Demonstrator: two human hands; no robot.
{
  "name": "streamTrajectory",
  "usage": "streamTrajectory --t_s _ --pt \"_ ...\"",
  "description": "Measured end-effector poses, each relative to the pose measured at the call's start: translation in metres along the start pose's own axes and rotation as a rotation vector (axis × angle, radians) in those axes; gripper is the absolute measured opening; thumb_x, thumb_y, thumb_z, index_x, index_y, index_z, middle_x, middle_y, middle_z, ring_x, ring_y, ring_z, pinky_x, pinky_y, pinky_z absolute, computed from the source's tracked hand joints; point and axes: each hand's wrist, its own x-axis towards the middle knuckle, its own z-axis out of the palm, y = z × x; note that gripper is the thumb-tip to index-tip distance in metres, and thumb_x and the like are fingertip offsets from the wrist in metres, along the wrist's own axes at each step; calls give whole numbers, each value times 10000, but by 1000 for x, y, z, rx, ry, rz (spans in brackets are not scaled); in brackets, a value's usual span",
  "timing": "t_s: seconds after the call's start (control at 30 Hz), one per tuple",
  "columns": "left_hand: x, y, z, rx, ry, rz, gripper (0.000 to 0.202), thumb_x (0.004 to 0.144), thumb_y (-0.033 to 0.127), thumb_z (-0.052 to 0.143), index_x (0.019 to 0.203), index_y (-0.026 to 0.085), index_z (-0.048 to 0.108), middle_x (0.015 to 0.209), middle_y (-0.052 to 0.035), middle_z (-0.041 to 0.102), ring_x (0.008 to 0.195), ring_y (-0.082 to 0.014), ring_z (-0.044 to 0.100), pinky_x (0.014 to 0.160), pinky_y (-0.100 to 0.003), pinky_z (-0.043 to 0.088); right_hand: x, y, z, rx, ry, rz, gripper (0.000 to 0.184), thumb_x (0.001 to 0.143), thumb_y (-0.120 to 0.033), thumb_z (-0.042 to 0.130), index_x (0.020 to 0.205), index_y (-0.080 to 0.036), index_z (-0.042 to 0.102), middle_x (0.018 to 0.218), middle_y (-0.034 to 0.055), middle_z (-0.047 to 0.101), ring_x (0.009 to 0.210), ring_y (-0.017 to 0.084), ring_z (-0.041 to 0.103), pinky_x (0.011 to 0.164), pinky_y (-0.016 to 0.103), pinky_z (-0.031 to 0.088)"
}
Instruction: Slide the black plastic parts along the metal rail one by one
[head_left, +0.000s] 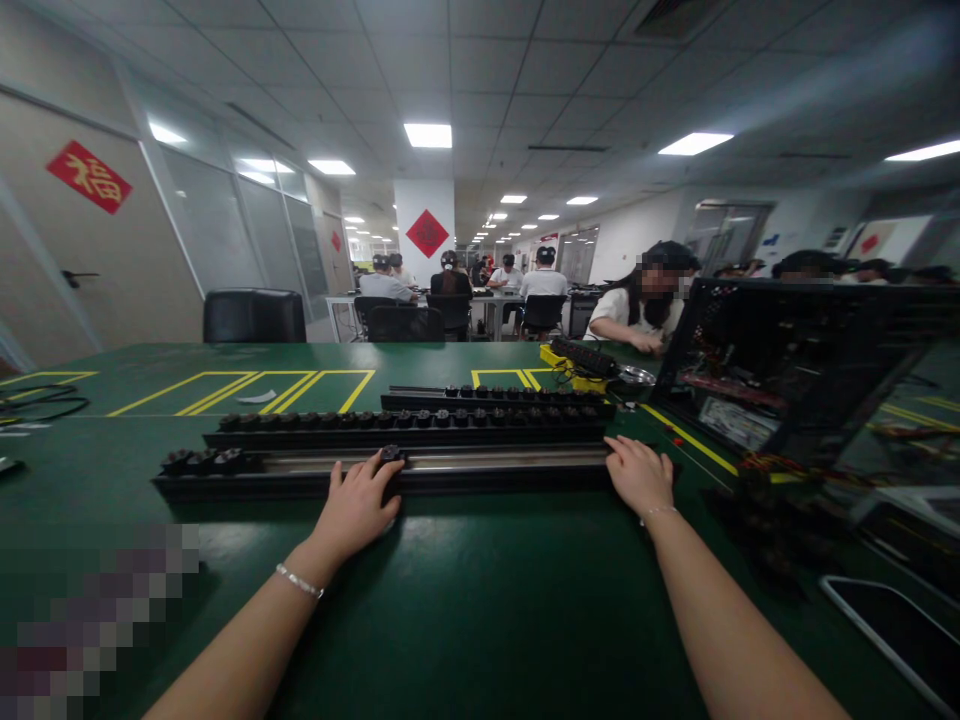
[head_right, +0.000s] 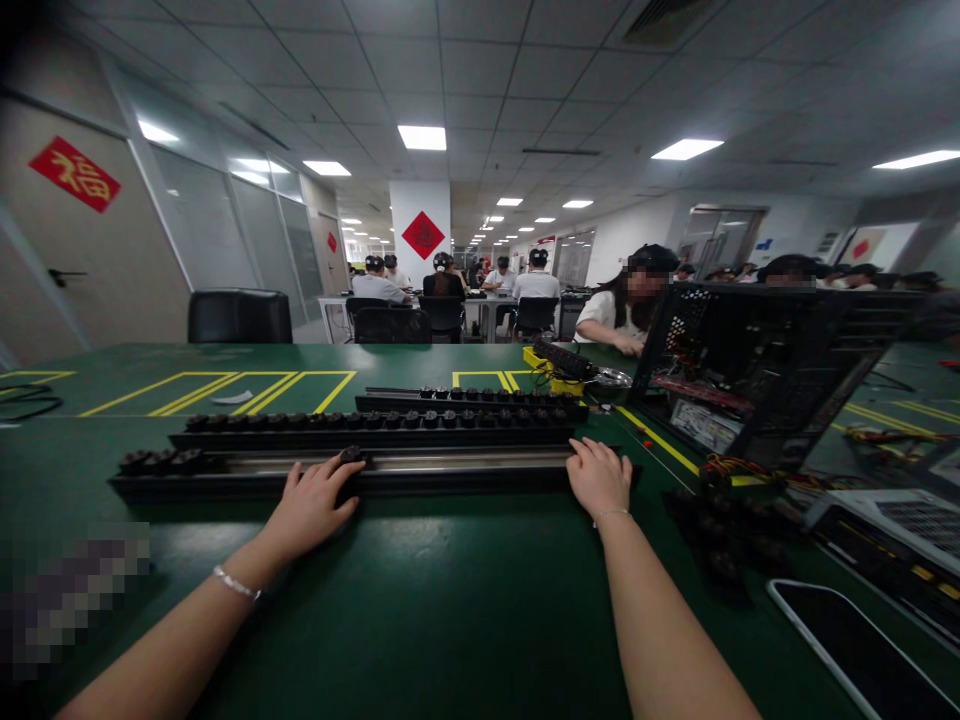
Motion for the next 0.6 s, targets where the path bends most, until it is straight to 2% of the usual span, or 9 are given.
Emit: streamTrajectory --t_s 0.2,0.43,0.6 --pt "2 1 1 -5 -11 -1 506 788 362 482 1293 343 468 1394 -65 456 1206 -301 455 1057 -615 137 -1 -1 -3 5 -26 1 515 862 -311 229 1263 -287 551 1388 1 465 1291 211 349 1088 508 177" --pt "3 1 1 -13 -28 -6 511 787 369 481 1298 352 463 1394 -68 455 1206 -315 451 1047 -639 129 0 0 -1 -11 -21 -3 509 862 -315 232 1259 -302 550 1386 -9 467 1291 210 348 1080 506 193" --pt "1 8 4 -7 13 12 517 778 353 487 1288 271 470 1375 -121 460 1248 -303 418 1066 -602 140 -1 0 1 -6 0 0 509 858 -302 235 1255 -296 553 1388 -11 465 1285 199 353 1087 490 175"
